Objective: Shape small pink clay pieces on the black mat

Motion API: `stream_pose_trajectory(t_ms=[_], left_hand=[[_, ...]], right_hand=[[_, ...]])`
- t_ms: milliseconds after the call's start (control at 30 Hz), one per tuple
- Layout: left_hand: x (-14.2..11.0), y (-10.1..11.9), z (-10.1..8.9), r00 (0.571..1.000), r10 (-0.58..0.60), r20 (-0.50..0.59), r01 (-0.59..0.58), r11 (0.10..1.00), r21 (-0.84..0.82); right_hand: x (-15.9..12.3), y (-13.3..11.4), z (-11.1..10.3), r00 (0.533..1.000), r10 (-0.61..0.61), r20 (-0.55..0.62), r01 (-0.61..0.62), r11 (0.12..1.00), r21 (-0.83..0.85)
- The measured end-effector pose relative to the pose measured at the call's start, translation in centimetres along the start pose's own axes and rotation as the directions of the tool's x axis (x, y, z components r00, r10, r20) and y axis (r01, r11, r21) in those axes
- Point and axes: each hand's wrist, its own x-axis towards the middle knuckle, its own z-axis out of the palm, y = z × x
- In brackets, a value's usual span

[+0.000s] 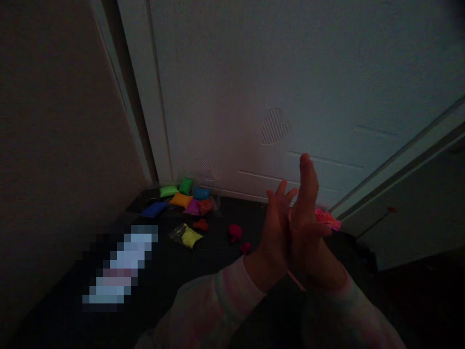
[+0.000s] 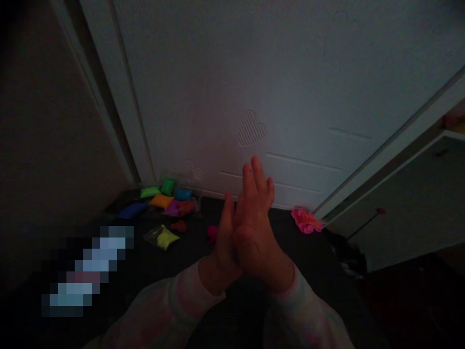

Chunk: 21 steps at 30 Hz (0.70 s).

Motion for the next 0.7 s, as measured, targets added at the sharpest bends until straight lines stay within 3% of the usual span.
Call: stream_pose_trajectory(t_ms=[133,167,233,333,400,467,567,700], left_hand=[[0.5,-0.2,-0.8,0.984,0.158,0.083,-0.161,0.986,0.041],[0.7,-0.4,-1.0,0.977,0.202,0.071,-0.207,0.977,0.058],[1.2,-0.8,-1.3,0.972,0.227,0.059,-0.232,0.969,0.082],[1.7,-1.4,-1.7,0.990,0.131,0.050,-0.131,0.991,0.006],[1.9,-1.3,-2.0,0.997,0.067,0.027,-0.064,0.993,-0.104],[2.2,-0.8,-2.5,1.000,0.017,-0.013,-0.019,0.982,-0.190],[2.5,0.3,-3.0,0.996,-0.042,-0.079,0.020,0.964,-0.264],[2.7,0.9,-3.1,0.994,-0.029,-0.105,-0.001,0.960,-0.280]], right_hand=[[0.0,1.1,1.5,0.994,-0.081,0.078,0.079,0.996,0.034],[0.1,1.0,2.0,0.996,-0.087,-0.023,0.088,0.996,0.032],[0.7,0.6,2.8,0.989,0.055,-0.139,-0.061,0.997,-0.040],[2.1,1.2,3.5,0.980,0.133,-0.150,-0.141,0.989,-0.041],[2.9,2.4,3.6,0.993,0.106,0.049,-0.106,0.994,0.002],[3.5,3.9,3.6,0.988,0.109,0.108,-0.113,0.993,0.030],[4.2,5.4,3.6,0.988,0.096,0.123,-0.116,0.979,0.166],[5.3,5.0,3.4,0.996,0.014,0.090,-0.040,0.955,0.294]])
